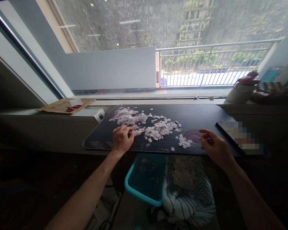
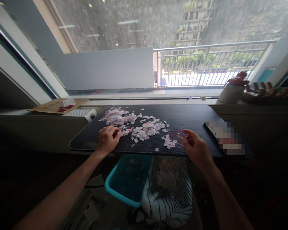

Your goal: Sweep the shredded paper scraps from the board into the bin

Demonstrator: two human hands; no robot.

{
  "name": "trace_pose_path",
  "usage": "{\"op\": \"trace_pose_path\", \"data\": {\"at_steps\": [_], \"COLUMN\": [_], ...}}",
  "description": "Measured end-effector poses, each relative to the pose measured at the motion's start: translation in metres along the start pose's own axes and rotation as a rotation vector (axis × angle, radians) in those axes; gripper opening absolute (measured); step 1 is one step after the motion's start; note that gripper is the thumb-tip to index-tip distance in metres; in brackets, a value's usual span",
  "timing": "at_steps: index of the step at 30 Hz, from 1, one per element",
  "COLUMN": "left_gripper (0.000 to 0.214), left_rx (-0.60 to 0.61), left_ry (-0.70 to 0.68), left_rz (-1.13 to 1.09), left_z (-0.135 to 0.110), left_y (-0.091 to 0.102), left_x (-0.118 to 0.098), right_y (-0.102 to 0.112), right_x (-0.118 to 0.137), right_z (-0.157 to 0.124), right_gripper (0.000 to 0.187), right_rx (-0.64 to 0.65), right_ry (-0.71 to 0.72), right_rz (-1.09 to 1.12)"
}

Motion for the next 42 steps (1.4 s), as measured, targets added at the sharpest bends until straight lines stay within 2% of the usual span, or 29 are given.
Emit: {"op": "trace_pose_path", "data": {"at_steps": [4,10,15,17,24,30,34,42], "left_gripper": [0.022,0.022,0.021,0.020,0.022,0.021,0.021,0.022], "left_rx": [-0.001,0.008,0.007,0.006,0.015,0.014,0.011,0.021], "left_ry": [-0.004,-0.004,-0.005,-0.007,0.000,-0.001,-0.004,0.006], "left_rz": [0.000,0.001,0.001,-0.001,0.000,0.003,0.000,0.013], "left_z": [0.000,0.000,0.001,0.001,0.000,0.001,0.001,0.000], "left_y": [0.000,-0.002,-0.001,-0.001,-0.003,-0.001,-0.001,-0.003], "left_x": [0.000,0.001,0.000,0.000,0.002,0.000,0.000,0.002], "right_y": [0.004,0.002,0.018,0.020,0.010,0.002,-0.005,0.007], "right_x": [-0.009,-0.005,-0.017,-0.020,-0.005,-0.004,-0.005,0.016], "right_z": [0.010,-0.009,-0.003,-0.004,-0.031,-0.012,-0.009,-0.035], "right_gripper": [0.033,0.025,0.025,0.024,0.021,0.020,0.021,0.013], "right_rx": [-0.010,0.104,-0.073,-0.091,0.033,-0.043,0.017,0.121], "right_ry": [-0.004,0.083,0.061,0.062,0.189,0.167,0.204,0.332], "right_rz": [-0.073,-0.101,-0.133,-0.160,-0.095,-0.073,-0.080,-0.008]}}
Point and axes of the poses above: each hand's wrist, its own z-axis towards the middle knuckle, its own y-axis out of the back of the hand, x = y × z, the point moved 7 cm from there along z, towards the middle knuckle, and after that the axes turned 2 degrees about -y, right-handed, at the moved point
